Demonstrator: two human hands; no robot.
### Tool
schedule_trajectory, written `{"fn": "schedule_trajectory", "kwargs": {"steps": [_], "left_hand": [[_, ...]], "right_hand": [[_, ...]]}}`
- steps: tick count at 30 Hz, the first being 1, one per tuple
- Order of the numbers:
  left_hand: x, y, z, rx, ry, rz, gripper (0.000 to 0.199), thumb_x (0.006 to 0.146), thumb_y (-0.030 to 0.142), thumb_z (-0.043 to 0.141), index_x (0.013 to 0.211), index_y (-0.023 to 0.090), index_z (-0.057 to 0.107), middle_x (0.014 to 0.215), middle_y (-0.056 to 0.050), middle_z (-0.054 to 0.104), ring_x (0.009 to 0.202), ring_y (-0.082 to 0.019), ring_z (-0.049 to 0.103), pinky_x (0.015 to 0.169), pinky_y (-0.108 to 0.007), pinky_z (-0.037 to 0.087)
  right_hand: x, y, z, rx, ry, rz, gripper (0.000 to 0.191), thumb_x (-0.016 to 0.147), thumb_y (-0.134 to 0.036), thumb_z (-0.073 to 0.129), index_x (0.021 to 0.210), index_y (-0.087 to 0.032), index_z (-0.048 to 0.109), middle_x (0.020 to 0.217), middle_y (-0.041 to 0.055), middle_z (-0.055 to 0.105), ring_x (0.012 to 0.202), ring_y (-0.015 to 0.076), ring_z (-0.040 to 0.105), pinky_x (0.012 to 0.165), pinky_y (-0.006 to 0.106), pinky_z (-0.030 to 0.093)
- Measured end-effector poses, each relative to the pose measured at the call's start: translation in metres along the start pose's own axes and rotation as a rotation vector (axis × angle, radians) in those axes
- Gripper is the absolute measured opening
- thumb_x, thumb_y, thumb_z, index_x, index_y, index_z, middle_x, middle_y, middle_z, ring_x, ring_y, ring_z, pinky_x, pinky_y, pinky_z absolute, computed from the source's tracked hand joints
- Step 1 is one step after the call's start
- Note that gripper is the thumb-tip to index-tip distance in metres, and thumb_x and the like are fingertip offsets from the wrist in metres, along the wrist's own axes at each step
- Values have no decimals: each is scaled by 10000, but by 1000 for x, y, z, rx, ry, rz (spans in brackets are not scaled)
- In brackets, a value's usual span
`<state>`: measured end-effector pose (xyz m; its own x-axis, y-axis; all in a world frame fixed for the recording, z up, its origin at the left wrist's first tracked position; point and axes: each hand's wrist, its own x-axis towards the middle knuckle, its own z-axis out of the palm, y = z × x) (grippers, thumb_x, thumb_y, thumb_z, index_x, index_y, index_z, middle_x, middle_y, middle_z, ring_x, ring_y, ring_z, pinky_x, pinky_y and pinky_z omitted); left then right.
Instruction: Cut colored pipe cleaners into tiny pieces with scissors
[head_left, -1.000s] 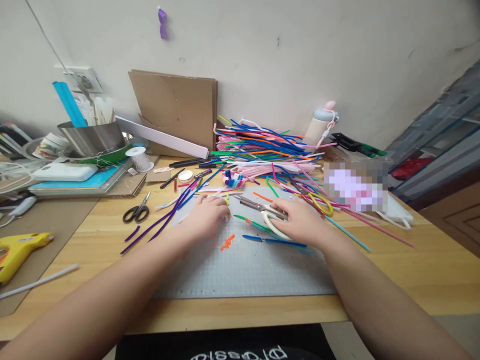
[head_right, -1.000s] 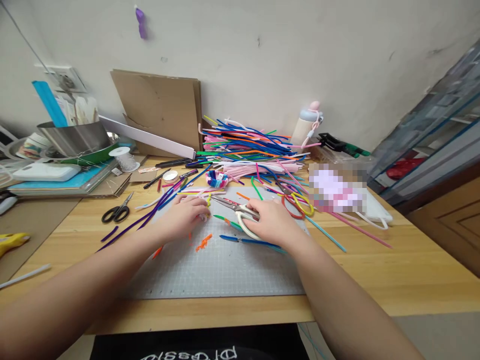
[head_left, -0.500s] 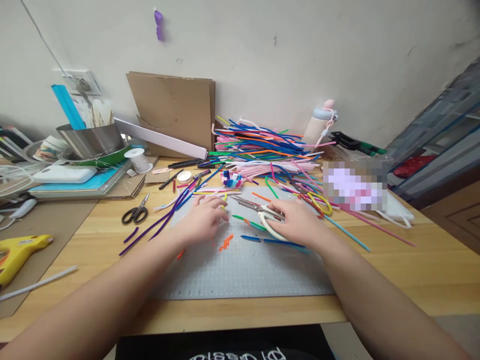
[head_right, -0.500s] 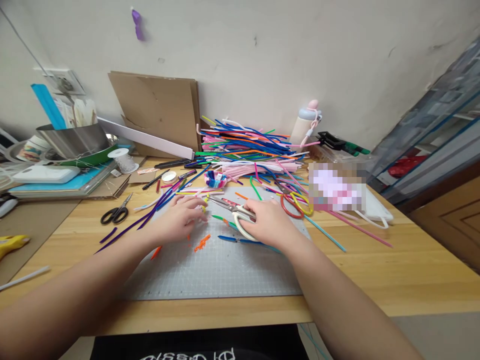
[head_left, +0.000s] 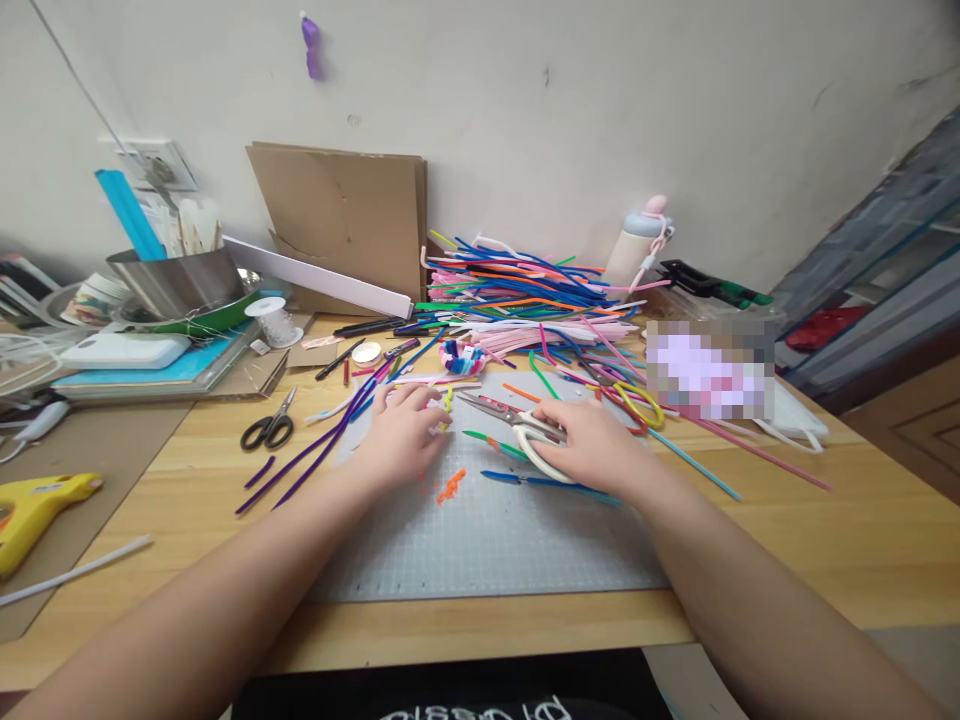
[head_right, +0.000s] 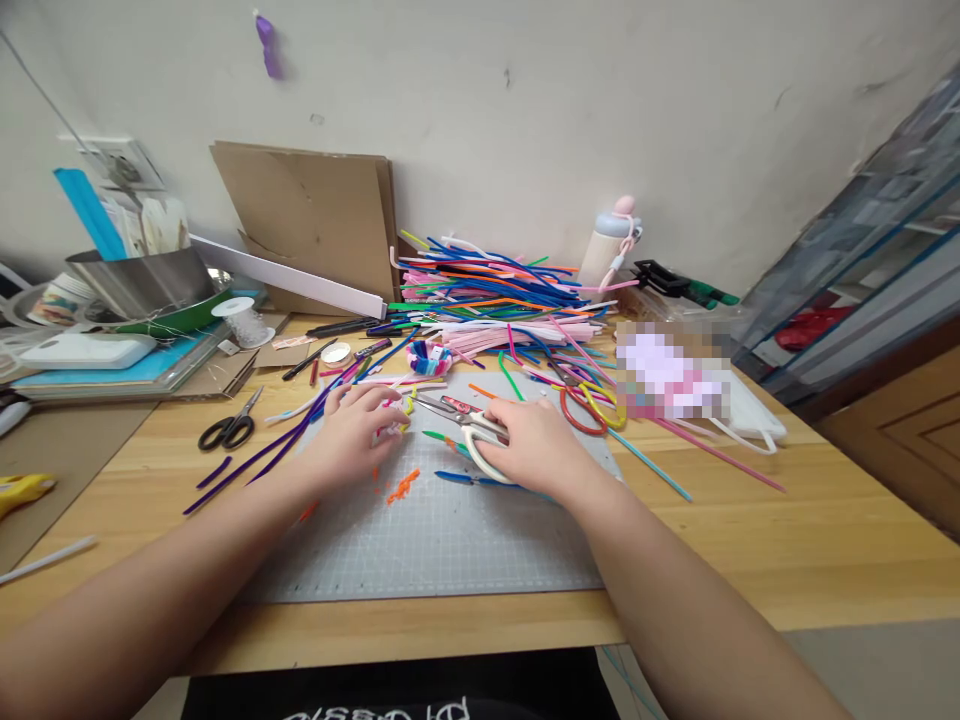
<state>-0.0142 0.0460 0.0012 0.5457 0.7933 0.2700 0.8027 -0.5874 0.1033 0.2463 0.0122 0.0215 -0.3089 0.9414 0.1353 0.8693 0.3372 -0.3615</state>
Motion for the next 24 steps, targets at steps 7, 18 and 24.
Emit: {"fn": "schedule_trajectory", "kwargs": {"steps": [7,18,24], "left_hand": [[10,8,7,80,-59,-29,146,779,224,557,834,249,690,1091,-67,617,1168,-287,467,1053,-519,207],[15,4,13,-16,-92,-52,170,813,231,532,787,256,698,1038,-44,644,1086,-264,505,1003,-505,251],[16,2,15,-98,-68,-121,160,806,270,578,723,258,713,984,-27,678,1031,-248,536,971,-496,258]], "right_hand": [[0,-1,0,-5,-21,18,230,819,-437,522,768,-229,605,709,0,647,655,164,519,599,274,264],[-1,-7,-4,10,-42,17,206,815,-399,526,797,-224,634,727,18,662,654,168,526,582,278,255],[-1,-6,-3,11,-28,22,202,813,-392,528,782,-221,631,724,18,667,653,164,531,582,270,264]]}}
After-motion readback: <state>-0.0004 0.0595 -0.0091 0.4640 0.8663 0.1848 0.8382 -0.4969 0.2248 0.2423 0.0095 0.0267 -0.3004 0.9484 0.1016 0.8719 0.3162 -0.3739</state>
